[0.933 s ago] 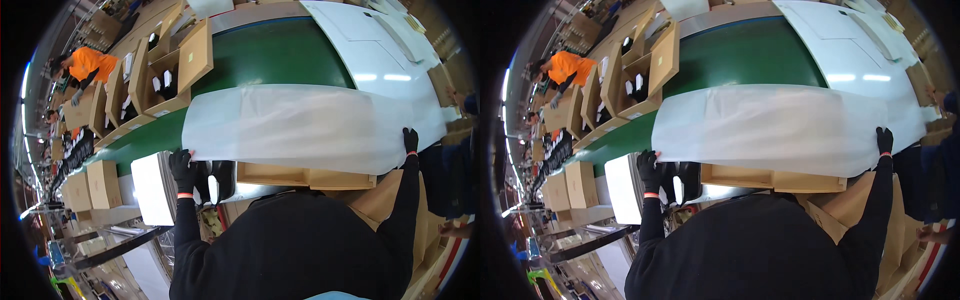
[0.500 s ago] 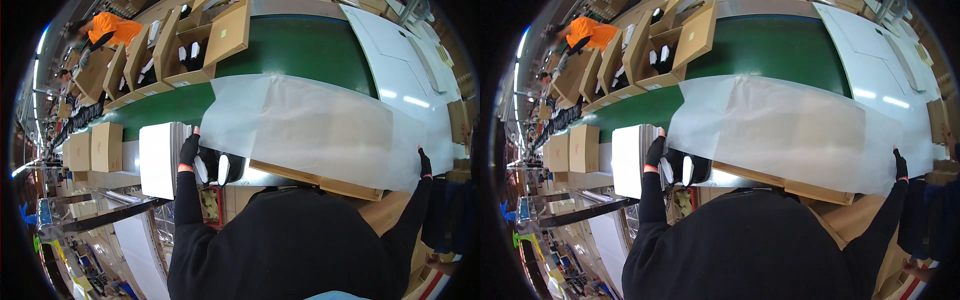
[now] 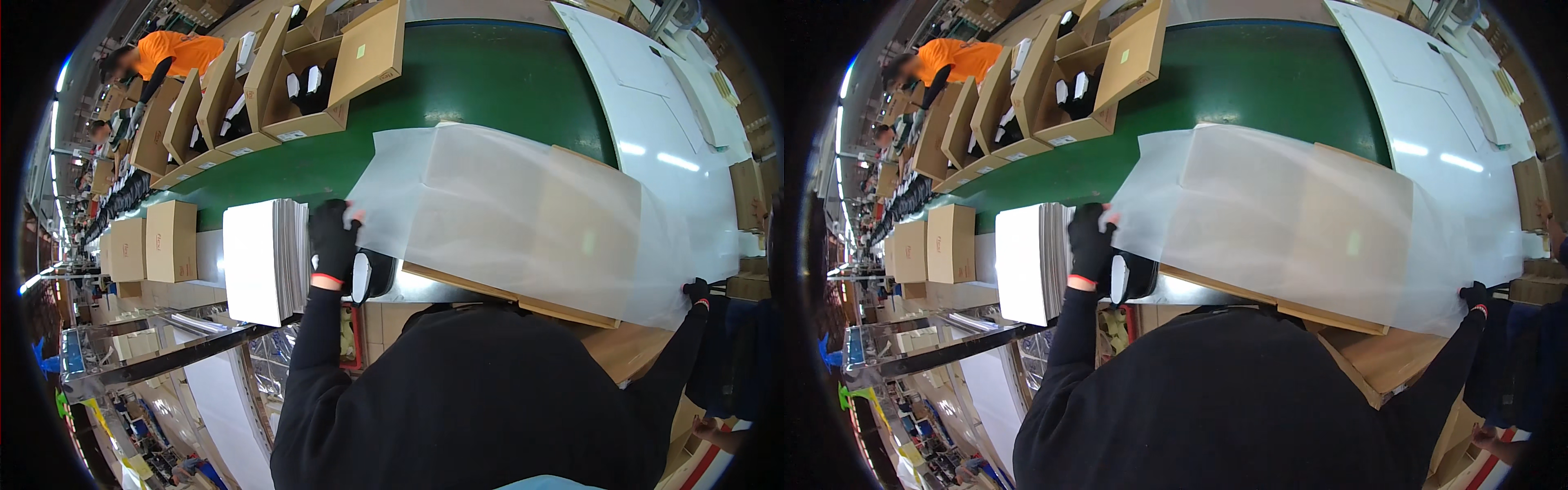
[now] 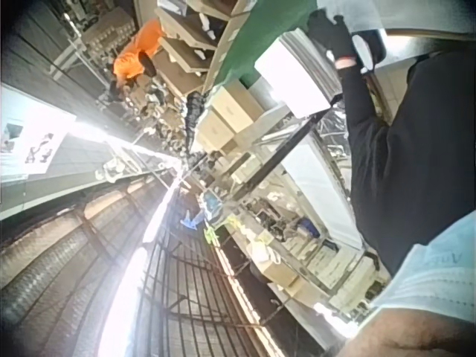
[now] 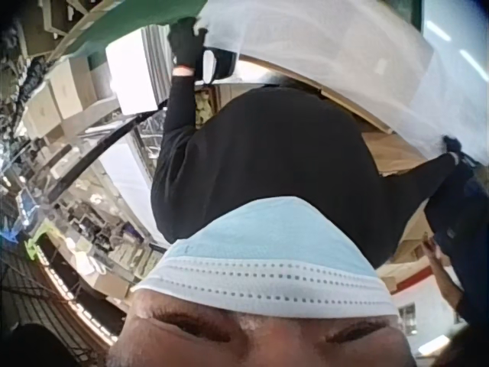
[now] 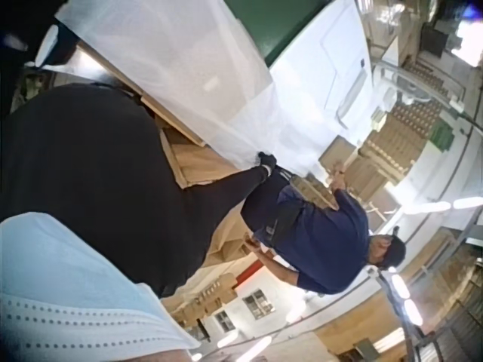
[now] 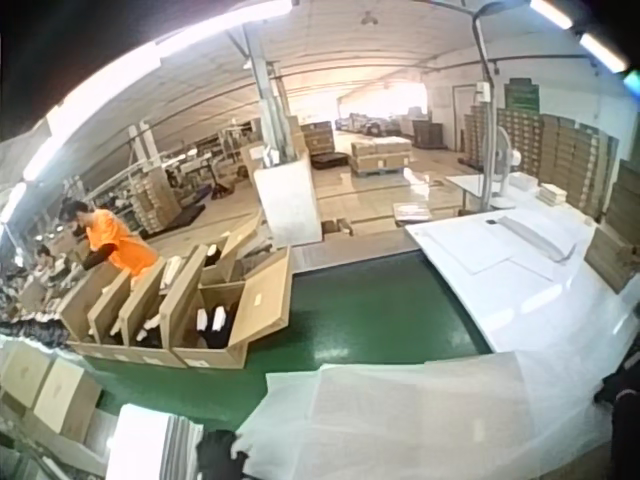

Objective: The person places a sheet of white tissue paper into a cardboard box, inserts a pair of black shoes, and covers them with another sheet of paper. The person then closes the box and moves it along a conveyor belt. This process is repeated for multiple pairs of shoes throughout the video.

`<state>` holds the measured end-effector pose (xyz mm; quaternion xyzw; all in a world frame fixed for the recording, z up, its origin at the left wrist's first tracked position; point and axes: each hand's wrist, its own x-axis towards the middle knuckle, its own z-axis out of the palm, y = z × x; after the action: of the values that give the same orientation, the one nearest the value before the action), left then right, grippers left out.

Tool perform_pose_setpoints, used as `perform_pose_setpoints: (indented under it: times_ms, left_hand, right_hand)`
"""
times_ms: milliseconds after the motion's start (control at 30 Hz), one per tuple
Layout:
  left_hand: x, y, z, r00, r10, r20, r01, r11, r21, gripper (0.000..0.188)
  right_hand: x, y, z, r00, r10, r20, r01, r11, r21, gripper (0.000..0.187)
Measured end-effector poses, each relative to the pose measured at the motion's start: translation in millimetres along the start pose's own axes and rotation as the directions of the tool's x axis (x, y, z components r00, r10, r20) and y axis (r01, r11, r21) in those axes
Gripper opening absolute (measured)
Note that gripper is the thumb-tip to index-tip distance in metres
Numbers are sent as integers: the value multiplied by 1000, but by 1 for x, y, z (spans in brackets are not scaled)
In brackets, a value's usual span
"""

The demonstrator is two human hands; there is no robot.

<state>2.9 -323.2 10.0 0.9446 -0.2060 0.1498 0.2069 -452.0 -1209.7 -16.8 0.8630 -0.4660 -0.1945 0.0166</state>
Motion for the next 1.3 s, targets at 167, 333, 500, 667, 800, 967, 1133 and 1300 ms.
perform_pose_setpoints:
  times_ms: [167,333,500,667,800,967,1133,1300]
  left_hand:
    - [-31,72,42,947,187,260,-152,977,-149,39]
    - [-53,89,48,961,144,237,-94,973,-211,42]
    - [-58,100,56,929,156,336,-38,943,-332,47]
    - [-64,107,57,929,202,309,-79,927,-366,48]
    - [-64,119,54,911,181,369,-38,931,-362,48]
    - [-68,121,53,943,129,307,-17,939,-343,46]
    - [-77,123,47,951,94,294,3,950,-314,44]
    - [-90,123,53,958,-3,286,106,933,-344,39]
  right_hand:
    - [-5,-7,-4,942,264,-209,-281,958,-56,65]
    - [-55,-219,-84,850,110,-516,-224,961,-164,76]
    - [-62,-377,-96,377,-452,-808,732,681,-39,49]
    - [-112,-560,-103,189,-570,-799,957,288,21,33]
    - [-134,-647,-105,315,-714,-625,933,354,66,29]
    - [-143,-698,-114,369,-867,-335,867,451,-211,24]
    - [-131,-708,-114,403,-874,-273,843,470,-262,22]
    - [-134,-681,-119,376,-850,-369,829,486,-277,57]
